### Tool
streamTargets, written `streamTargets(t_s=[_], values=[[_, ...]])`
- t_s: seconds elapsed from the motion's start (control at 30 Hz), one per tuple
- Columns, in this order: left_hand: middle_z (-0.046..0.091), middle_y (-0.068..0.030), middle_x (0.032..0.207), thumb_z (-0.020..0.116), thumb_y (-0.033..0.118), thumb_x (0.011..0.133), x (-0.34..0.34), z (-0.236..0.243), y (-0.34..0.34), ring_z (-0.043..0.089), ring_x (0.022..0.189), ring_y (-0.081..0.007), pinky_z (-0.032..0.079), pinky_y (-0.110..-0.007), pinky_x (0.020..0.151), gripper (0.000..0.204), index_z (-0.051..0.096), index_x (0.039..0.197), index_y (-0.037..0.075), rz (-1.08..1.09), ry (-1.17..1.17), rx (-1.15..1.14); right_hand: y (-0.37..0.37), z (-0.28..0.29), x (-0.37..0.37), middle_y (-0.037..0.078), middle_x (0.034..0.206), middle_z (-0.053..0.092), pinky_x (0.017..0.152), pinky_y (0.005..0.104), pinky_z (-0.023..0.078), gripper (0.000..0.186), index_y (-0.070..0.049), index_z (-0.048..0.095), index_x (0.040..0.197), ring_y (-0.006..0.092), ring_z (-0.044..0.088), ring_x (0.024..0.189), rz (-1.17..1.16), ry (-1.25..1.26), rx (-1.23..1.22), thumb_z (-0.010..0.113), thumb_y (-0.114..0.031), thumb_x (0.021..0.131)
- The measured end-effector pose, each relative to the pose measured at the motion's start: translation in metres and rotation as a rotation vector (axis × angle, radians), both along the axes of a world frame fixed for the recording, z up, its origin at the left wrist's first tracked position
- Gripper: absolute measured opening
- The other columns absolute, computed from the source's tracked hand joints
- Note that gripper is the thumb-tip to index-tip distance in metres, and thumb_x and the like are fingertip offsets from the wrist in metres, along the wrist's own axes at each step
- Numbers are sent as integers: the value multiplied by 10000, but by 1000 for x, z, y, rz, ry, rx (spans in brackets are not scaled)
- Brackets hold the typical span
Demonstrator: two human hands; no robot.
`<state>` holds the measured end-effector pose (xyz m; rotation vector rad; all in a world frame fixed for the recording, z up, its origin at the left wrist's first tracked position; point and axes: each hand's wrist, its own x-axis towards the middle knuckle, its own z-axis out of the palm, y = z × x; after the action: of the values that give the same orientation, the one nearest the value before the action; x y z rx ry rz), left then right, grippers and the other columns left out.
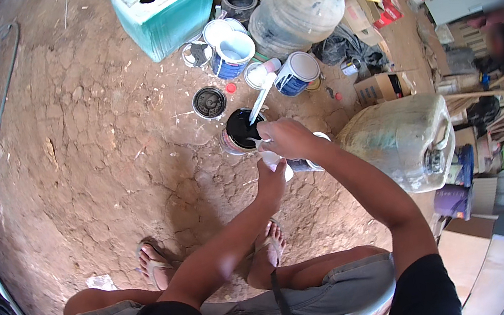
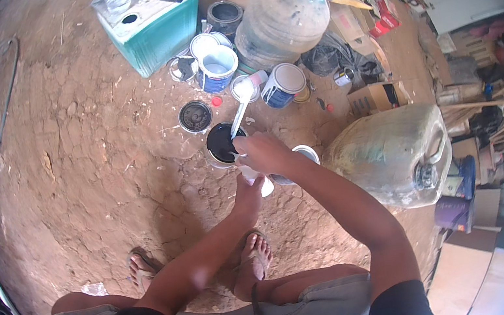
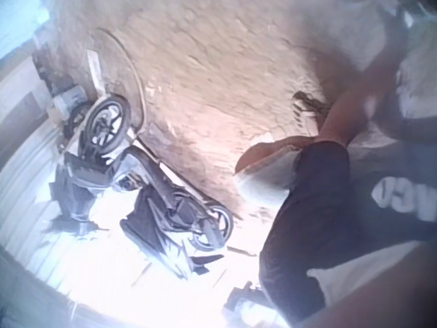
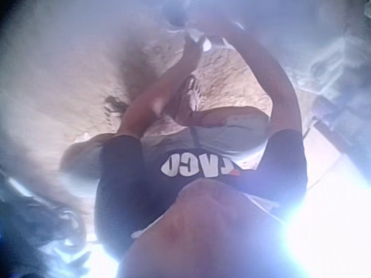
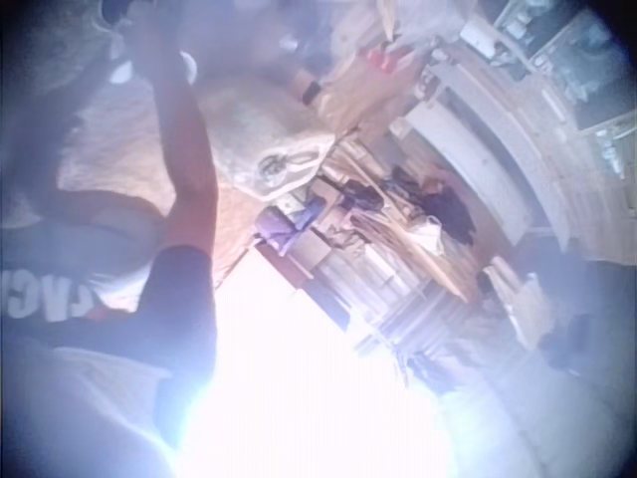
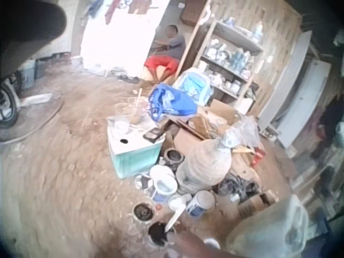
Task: The person opens a small can of dark paint with a screwdriver, retrieves a bottle of white liquid, and pours the dark paint into a container while adding the white liquid, mixing them together with a small stick.
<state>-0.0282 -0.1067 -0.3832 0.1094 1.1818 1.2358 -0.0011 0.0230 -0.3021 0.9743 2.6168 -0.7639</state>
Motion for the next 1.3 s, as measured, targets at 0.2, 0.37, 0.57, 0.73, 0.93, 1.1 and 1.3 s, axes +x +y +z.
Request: streamTargets(t_s=[0.2,0.37,0.57,0.73,0.93,1.1,1.3], values=[[557,-77,1103,585,204,958,-12,-14,7,589,941,-162,496,-321,799,346,427,1199,13,-19,-99,25,8,3,-24,184,774,623,669,485,456,259,-44,557,866,381,624,790,4,-70,-61,711,-235,782],[554,-77,1126,635,290,927,-14,-4,11,605,1007,-183,537,-359,800,428,424,1202,39,-13,-207,-15,12,-3,-22,171,830,637,679,481,461,271,-54,572,866,369,625,823,57,-104,-16,717,-264,778],[553,-60,1157,672,342,898,-31,22,17,602,1039,-191,548,-364,808,505,415,1246,81,-42,-258,-28,9,14,-35,166,832,641,679,464,464,330,-76,575,886,376,630,802,52,-275,11,741,-315,731],[545,-52,1180,676,288,900,-33,33,22,592,1061,-182,551,-367,851,492,412,1269,95,4,-335,30,10,15,-42,138,845,660,688,458,479,377,-105,582,926,351,647,816,92,-354,99,757,-315,666],[517,-83,1196,669,136,900,-26,50,29,585,1080,-182,546,-339,927,439,407,1231,19,100,-486,46,27,10,-54,128,865,669,708,428,499,365,-98,623,929,327,656,832,147,-468,35,735,-284,635],[516,-106,1182,645,42,896,-30,65,32,597,1060,-190,552,-313,953,394,399,1199,-19,236,-593,63,30,22,-78,132,890,676,724,414,504,340,-92,648,920,309,661,855,203,-599,0,724,-285,651],[553,-91,1138,643,86,910,-35,65,37,616,1006,-174,563,-305,909,376,414,1195,-6,252,-535,103,39,20,-84,133,955,693,742,406,519,409,-93,662,1011,311,677,885,128,-602,-75,700,-275,647]])
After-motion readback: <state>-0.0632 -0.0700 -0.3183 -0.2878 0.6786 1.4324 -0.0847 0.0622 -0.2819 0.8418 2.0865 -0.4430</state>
